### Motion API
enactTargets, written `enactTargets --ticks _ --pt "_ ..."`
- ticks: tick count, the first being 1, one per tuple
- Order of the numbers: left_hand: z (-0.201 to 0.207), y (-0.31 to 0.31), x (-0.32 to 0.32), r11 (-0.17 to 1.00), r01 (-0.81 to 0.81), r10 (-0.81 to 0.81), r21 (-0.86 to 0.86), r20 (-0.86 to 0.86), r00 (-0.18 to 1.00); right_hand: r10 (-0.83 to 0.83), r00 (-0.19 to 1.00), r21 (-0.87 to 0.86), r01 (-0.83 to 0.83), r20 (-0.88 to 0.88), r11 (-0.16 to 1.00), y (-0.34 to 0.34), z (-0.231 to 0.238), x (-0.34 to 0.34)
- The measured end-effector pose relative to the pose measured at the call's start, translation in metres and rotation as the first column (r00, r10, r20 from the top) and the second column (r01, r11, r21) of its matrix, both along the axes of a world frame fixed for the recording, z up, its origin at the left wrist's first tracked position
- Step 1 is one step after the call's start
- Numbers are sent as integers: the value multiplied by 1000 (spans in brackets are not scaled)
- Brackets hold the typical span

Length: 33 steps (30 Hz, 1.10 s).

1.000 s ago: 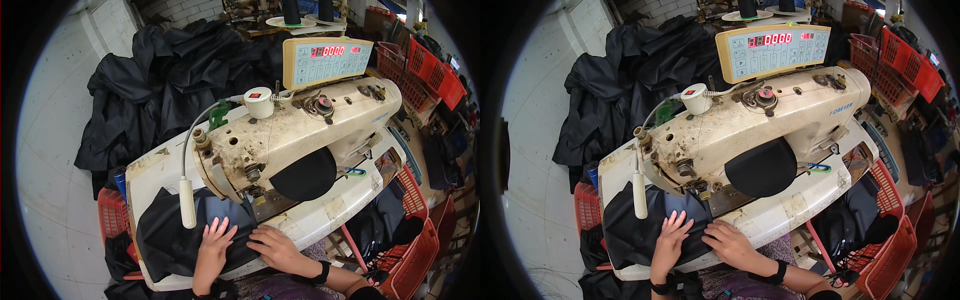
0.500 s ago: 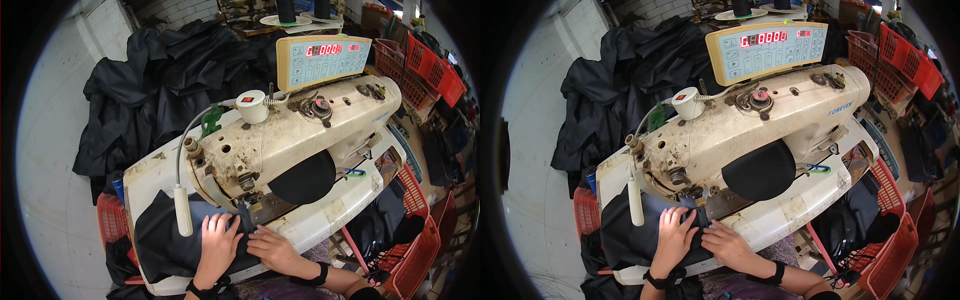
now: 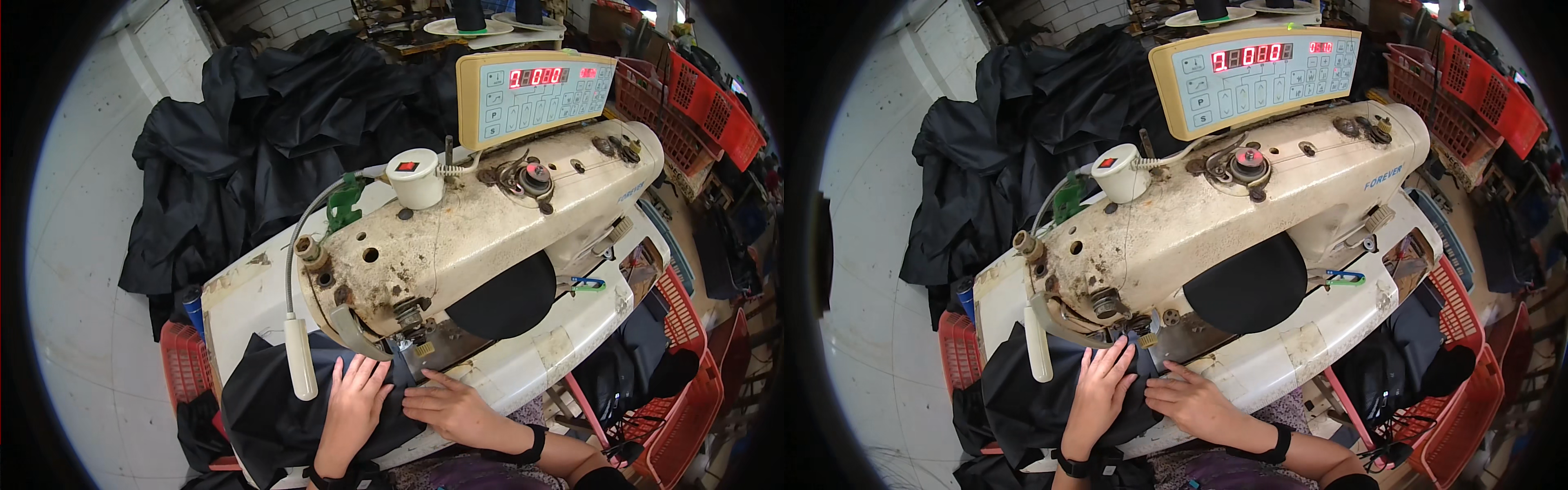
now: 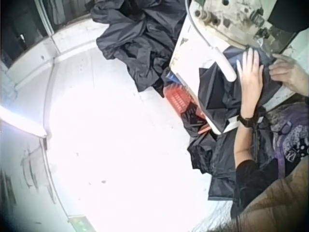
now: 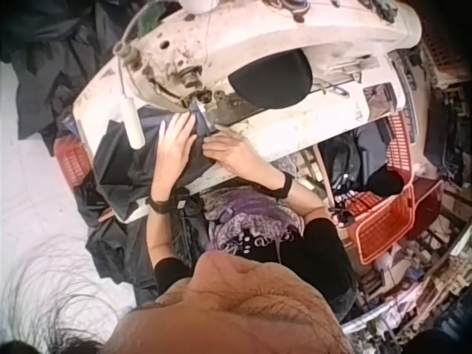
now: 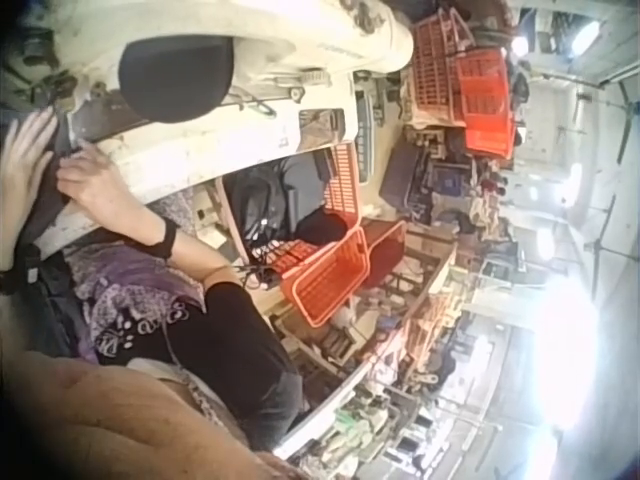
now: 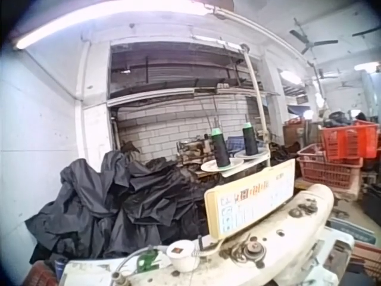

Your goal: The recorder operates an industrial sewing machine to stitch pieces of black fabric.

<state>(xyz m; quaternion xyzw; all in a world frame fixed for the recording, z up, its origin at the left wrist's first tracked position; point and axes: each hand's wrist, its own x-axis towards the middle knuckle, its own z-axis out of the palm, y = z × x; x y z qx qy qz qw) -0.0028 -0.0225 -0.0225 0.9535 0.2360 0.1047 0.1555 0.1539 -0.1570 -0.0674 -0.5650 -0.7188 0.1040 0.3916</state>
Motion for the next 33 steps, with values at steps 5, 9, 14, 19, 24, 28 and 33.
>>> enactTargets --ticks 5,9,14,19,24,28,33 --pt "0 8 10 999 8 -9 34 29 1000 -46 999 22 46 -7 999 6 -1 5" --pt "-6 13 14 999 -28 26 25 63 998 -58 998 26 58 -25 998 8 -2 5" --pt "-11 18 17 999 -32 30 23 67 997 -69 998 -7 69 -11 998 10 3 6" --pt "-12 21 21 999 -23 20 41 67 998 -77 997 -41 77 2 996 10 5 6" --pt "-15 23 17 999 -32 31 17 48 998 -147 985 -7 147 -91 989 11 2 1" --pt "15 17 13 985 85 -89 -151 -20 996 -185 975 -73 177 -125 982 7 9 4" --pt "27 10 0 987 108 -119 -122 -84 989 49 963 -81 -73 -266 994 9 11 8"
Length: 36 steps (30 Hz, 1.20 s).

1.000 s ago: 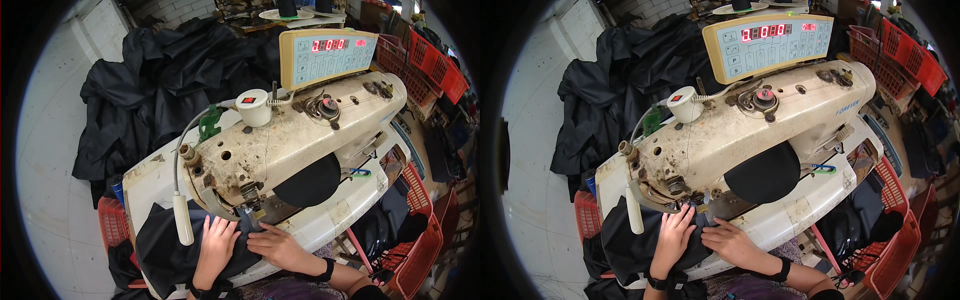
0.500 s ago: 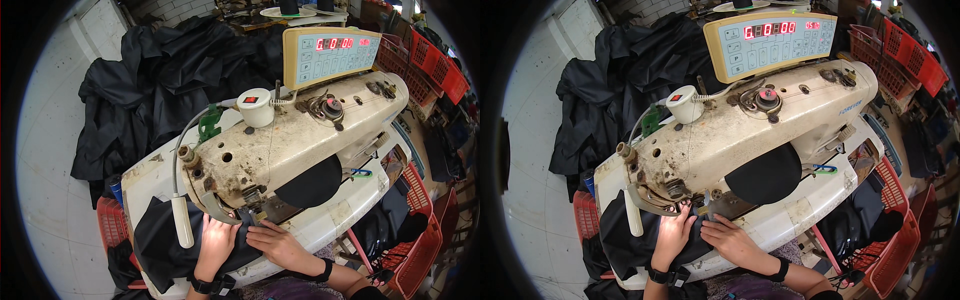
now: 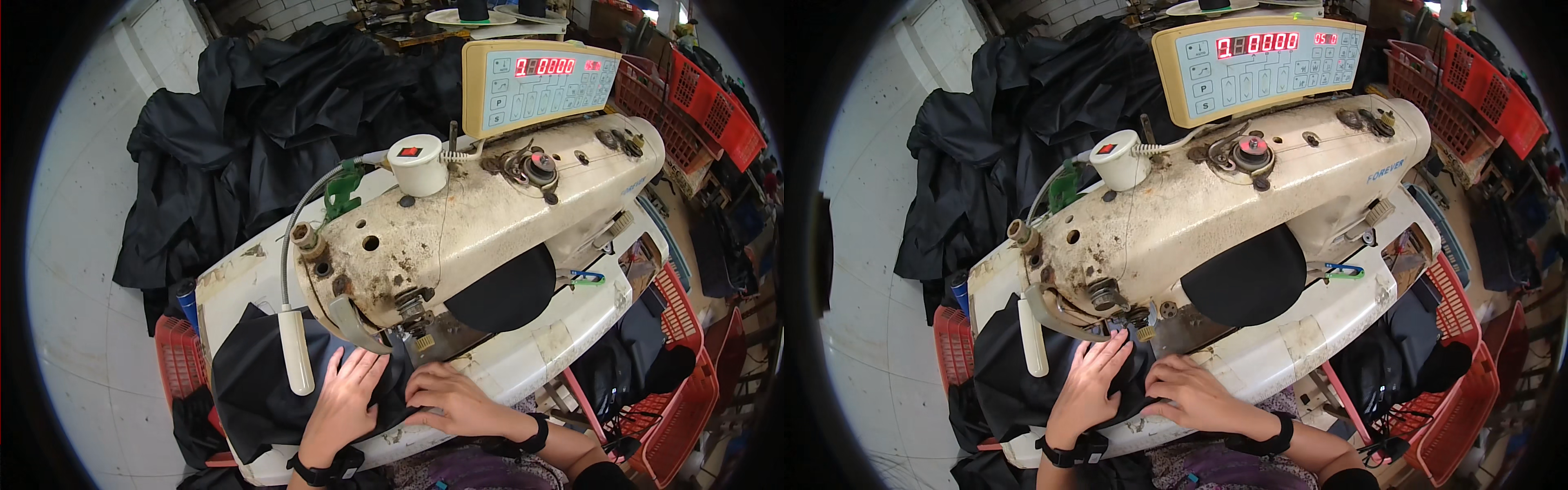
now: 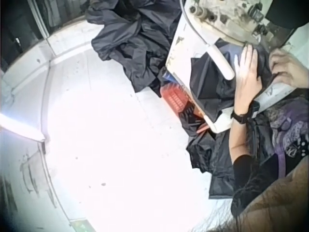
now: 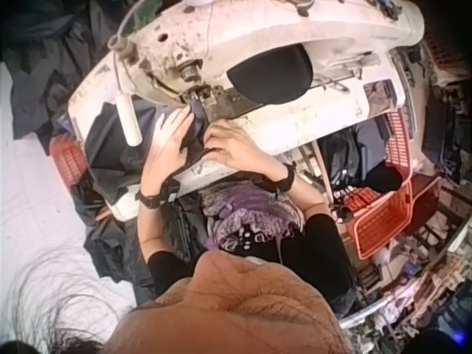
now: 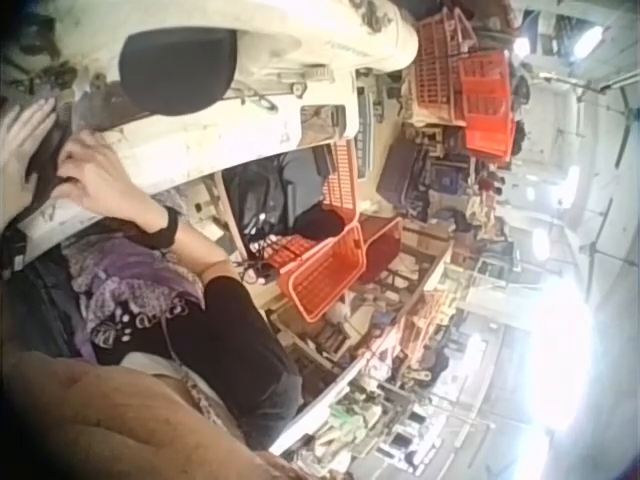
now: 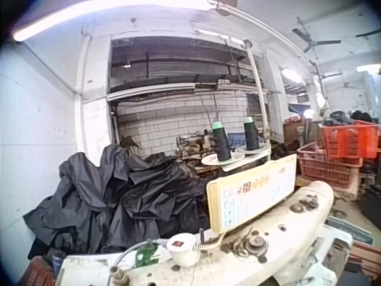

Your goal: The recorder operates an industrial sewing machine to stitch pieces of black fabric.

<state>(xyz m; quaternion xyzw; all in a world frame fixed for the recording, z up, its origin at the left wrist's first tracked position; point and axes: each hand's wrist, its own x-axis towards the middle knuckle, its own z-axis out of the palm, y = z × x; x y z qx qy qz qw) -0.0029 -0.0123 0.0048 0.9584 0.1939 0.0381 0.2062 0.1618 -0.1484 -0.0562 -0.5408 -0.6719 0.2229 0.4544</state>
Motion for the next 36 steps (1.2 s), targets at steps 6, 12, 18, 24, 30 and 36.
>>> enactTargets --ticks 6,12,18,24,30,36 --pt "-11 12 -3 990 143 -142 -6 125 982 219 975 104 -213 -45 971 4 -11 -2" --pt "-16 4 2 990 32 -7 -140 175 985 286 955 61 -282 -77 958 2 -9 2" --pt "-18 -6 11 992 -96 111 -81 201 973 236 964 75 -228 -121 971 3 -9 0" --pt "-25 -15 25 973 -224 207 47 242 948 226 969 36 -223 -104 974 4 -6 3" --pt "-27 -23 40 935 -320 282 152 230 932 169 977 39 -165 -130 986 1 -11 2" --pt "-21 -28 46 922 -292 266 255 132 955 150 977 31 -147 -149 989 2 -10 2"
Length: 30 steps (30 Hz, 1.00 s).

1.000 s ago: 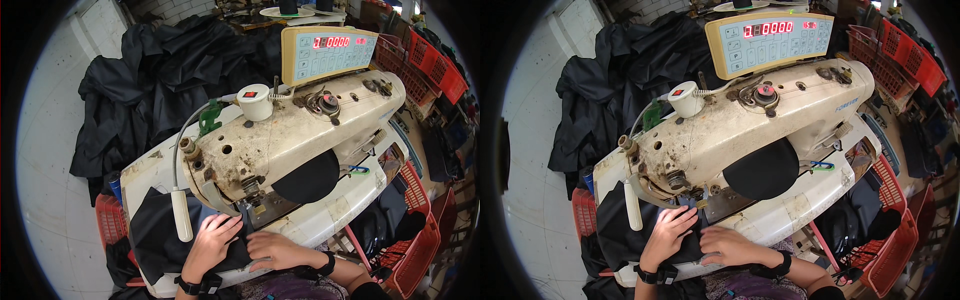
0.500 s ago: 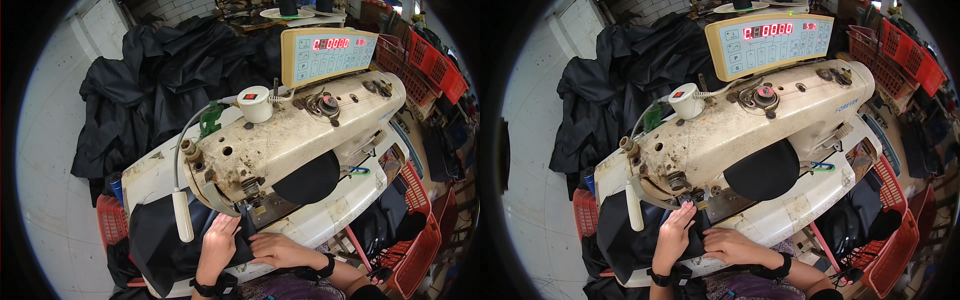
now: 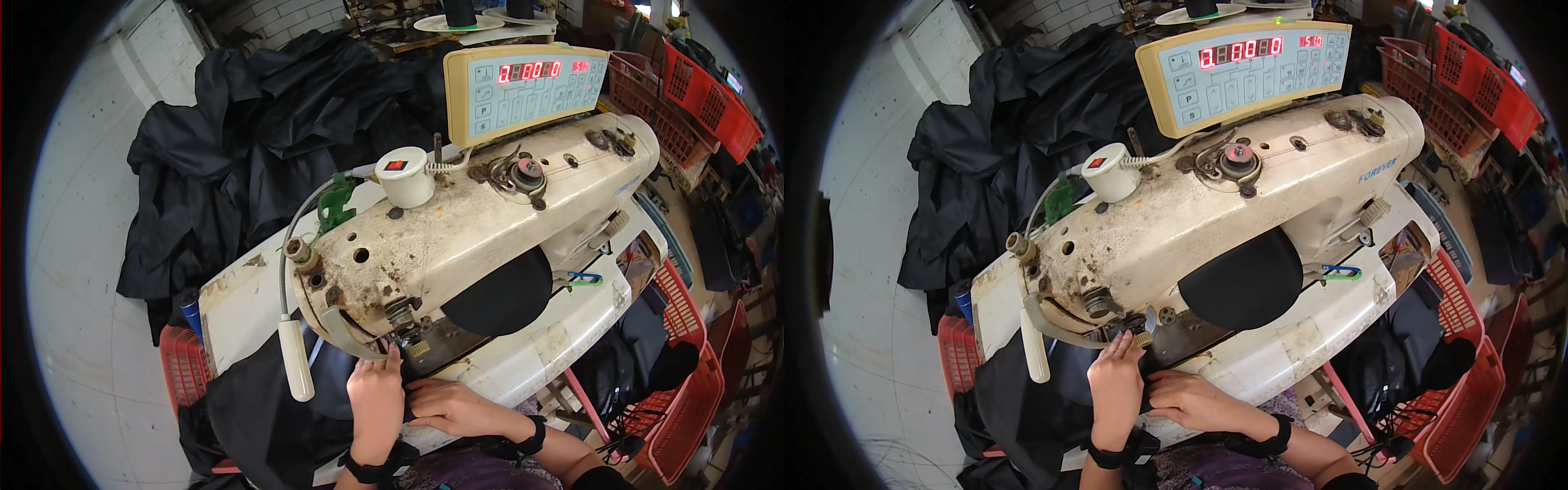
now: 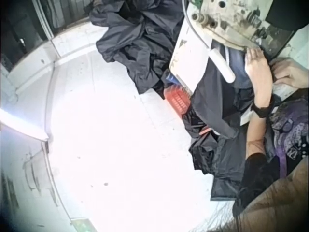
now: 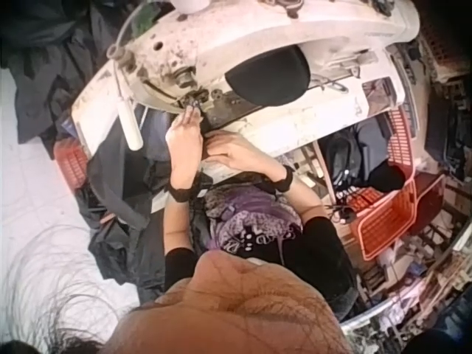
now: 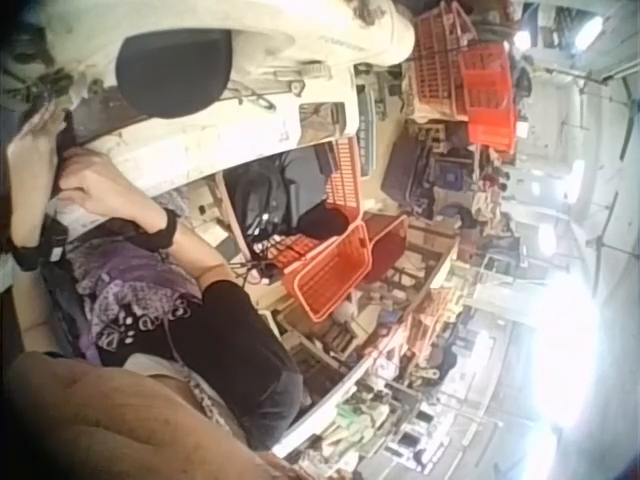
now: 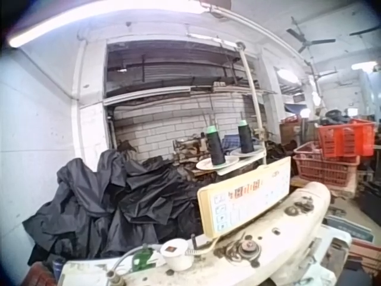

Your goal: The recorder operates an industrial sewing machine to stitch pieces of black fabric.

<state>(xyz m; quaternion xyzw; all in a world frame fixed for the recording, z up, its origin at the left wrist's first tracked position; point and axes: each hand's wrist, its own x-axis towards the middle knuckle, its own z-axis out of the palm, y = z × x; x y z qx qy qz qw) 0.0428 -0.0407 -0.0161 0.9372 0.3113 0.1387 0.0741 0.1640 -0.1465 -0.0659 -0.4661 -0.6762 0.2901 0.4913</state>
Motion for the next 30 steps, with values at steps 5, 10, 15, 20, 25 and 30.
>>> enactTargets --ticks 5,10,15,20,25,30 --pt "0 12 -21 977 208 -206 -54 45 978 2 1000 12 -2 -4 1000 0 -3 0" --pt "-3 4 -13 984 178 -177 -33 24 984 15 1000 -7 -15 11 1000 1 1 -1" --pt "13 7 -15 993 114 -114 13 8 993 -10 1000 1 10 2 1000 -3 0 -1" --pt "25 26 -46 978 174 -172 115 -26 985 22 1000 -9 -22 21 1000 -22 -2 -13" --pt "23 29 -42 966 252 -254 -63 -25 967 -32 999 73 31 9 997 -30 -3 -18" --pt "15 27 -31 965 242 -232 -104 97 968 -25 1000 76 25 -13 997 -25 -6 -15"
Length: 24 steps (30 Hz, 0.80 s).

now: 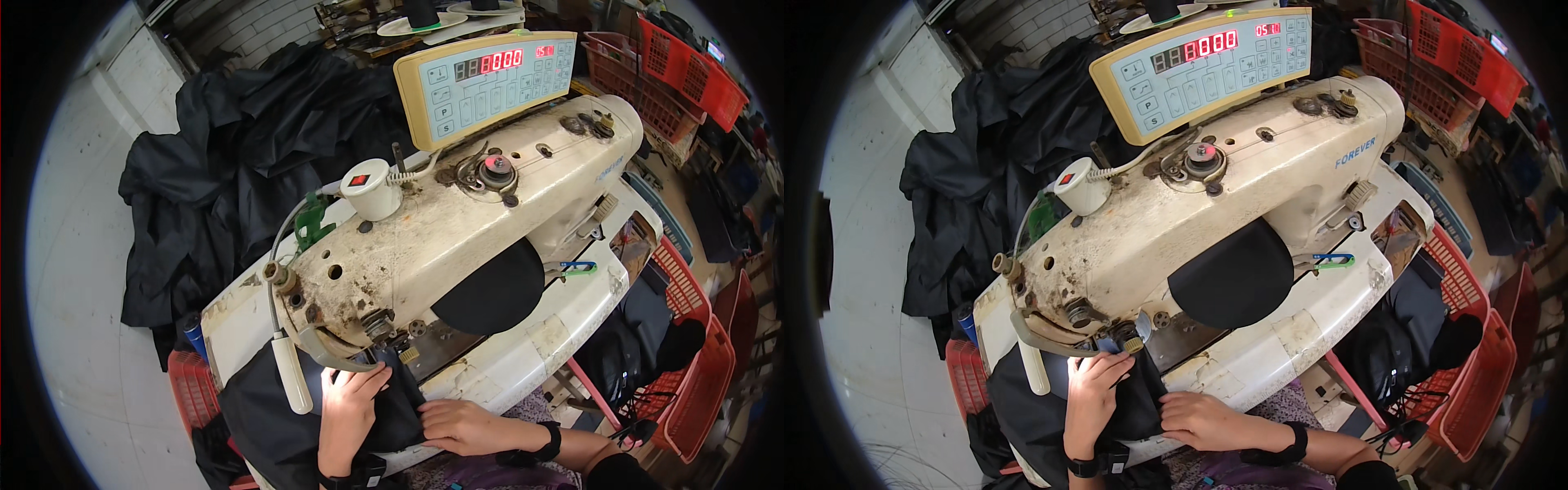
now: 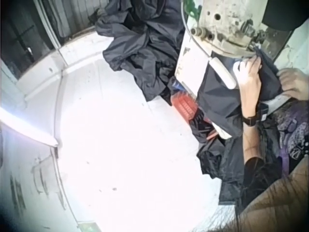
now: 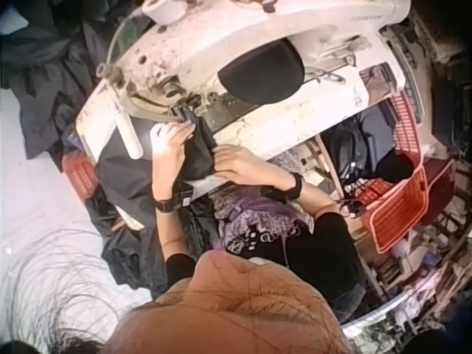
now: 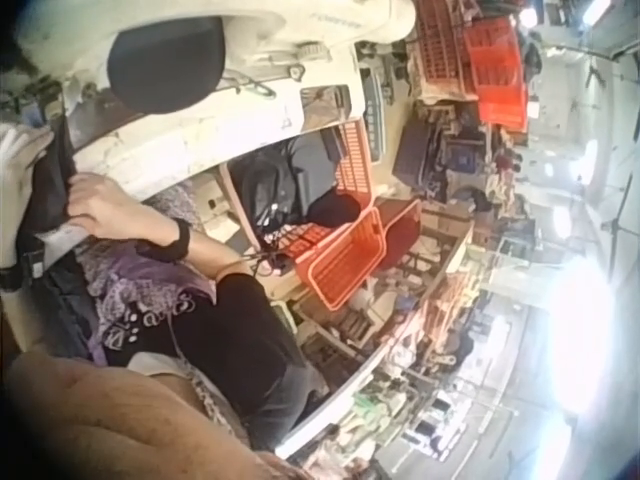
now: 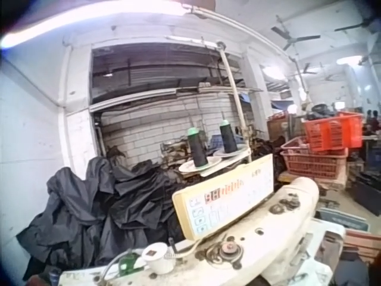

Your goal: The recorder operates an industrial sewing machine to stitch pieces of black fabric.

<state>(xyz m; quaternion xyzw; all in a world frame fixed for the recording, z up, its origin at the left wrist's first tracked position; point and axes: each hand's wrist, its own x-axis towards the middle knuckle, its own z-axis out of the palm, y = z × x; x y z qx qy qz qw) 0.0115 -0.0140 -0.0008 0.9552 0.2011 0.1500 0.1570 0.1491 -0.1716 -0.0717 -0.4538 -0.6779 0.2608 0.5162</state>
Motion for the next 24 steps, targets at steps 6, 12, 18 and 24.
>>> enactTargets --ticks 6,12,18,24 --pt "-10 -4 13 995 -57 63 -85 70 996 -3 1000 -22 2 -30 1000 8 1 4" --pt "-23 2 24 997 -71 71 -6 151 986 -22 999 -59 24 29 998 18 2 12" --pt "-32 4 26 986 -142 151 -87 108 983 -88 995 -54 92 56 994 25 1 12" --pt "-36 2 27 966 -217 218 -141 -8 976 -62 989 -109 77 134 991 27 0 9"
